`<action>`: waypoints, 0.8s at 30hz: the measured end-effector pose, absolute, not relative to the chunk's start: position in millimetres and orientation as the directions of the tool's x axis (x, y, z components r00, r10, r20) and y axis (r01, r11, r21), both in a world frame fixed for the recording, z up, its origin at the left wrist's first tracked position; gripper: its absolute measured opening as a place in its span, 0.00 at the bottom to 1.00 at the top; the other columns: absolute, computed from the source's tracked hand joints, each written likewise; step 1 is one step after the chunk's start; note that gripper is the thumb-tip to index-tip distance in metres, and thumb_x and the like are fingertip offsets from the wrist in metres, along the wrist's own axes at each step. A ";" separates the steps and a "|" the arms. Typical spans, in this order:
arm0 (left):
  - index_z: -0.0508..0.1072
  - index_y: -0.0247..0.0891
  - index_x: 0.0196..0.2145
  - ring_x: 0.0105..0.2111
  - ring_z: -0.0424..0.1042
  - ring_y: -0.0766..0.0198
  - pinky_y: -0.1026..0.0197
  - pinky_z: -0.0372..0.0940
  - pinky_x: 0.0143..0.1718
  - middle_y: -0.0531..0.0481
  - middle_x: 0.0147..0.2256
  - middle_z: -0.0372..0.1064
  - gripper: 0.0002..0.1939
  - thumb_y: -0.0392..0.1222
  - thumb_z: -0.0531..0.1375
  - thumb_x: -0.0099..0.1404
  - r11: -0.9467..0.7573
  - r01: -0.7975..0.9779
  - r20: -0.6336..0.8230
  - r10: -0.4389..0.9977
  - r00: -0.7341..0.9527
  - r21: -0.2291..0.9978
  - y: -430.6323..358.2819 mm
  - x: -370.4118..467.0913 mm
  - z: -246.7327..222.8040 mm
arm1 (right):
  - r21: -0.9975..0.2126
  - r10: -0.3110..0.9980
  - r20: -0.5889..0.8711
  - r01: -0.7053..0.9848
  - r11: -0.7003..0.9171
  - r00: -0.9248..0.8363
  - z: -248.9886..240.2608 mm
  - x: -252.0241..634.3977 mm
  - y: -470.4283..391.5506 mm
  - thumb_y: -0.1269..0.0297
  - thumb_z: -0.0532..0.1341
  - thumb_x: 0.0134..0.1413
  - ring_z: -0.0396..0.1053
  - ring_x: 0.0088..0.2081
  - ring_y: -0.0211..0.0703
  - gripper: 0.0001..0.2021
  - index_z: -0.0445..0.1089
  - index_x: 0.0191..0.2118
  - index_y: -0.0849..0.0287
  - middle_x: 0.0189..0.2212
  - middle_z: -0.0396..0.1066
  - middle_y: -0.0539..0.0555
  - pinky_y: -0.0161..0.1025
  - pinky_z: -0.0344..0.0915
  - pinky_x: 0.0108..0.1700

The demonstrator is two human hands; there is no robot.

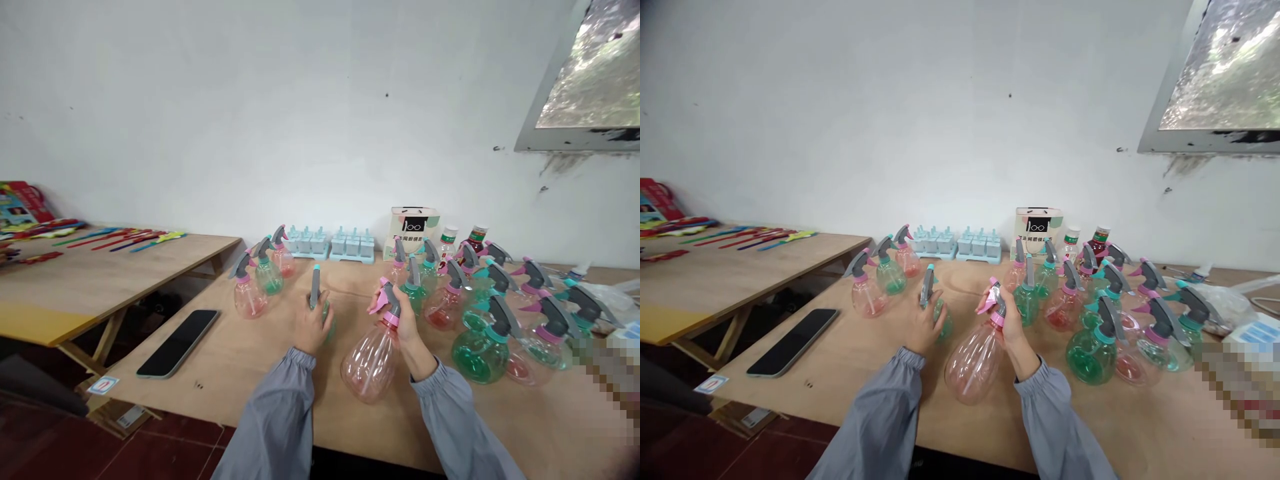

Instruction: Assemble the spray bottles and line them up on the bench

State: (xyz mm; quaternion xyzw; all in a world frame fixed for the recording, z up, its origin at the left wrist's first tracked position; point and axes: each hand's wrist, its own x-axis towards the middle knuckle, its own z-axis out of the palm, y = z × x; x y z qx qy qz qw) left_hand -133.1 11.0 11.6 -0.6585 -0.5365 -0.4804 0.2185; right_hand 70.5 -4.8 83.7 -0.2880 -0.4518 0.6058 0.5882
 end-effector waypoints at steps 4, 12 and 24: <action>0.72 0.40 0.52 0.42 0.71 0.52 0.53 0.69 0.42 0.38 0.43 0.68 0.17 0.42 0.56 0.68 -0.326 0.923 0.878 0.479 -0.024 0.203 10.5 -133.9 11.9 | -0.879 0.960 0.205 -0.466 0.097 -0.188 80.5 68.2 -1.8 0.41 0.63 0.46 0.75 0.30 0.46 0.20 0.72 0.36 0.53 0.29 0.78 0.54 0.32 0.60 0.17; 0.71 0.40 0.53 0.45 0.71 0.53 0.54 0.70 0.42 0.38 0.46 0.68 0.16 0.42 0.57 0.68 -0.328 0.925 0.878 0.479 -0.012 0.192 10.8 -133.8 11.6 | -0.859 0.981 0.179 -0.498 0.118 -0.077 81.3 61.2 -5.8 0.41 0.62 0.48 0.71 0.24 0.43 0.20 0.69 0.31 0.55 0.21 0.73 0.50 0.32 0.60 0.16; 0.72 0.40 0.53 0.43 0.72 0.54 0.55 0.69 0.44 0.39 0.45 0.68 0.17 0.41 0.56 0.68 -0.342 0.919 0.873 0.488 -0.005 0.196 11.4 -134.9 11.0 | -0.866 0.991 0.136 -0.485 0.122 0.006 80.7 60.5 -9.2 0.43 0.65 0.45 0.74 0.28 0.44 0.19 0.69 0.32 0.55 0.25 0.76 0.52 0.30 0.58 0.16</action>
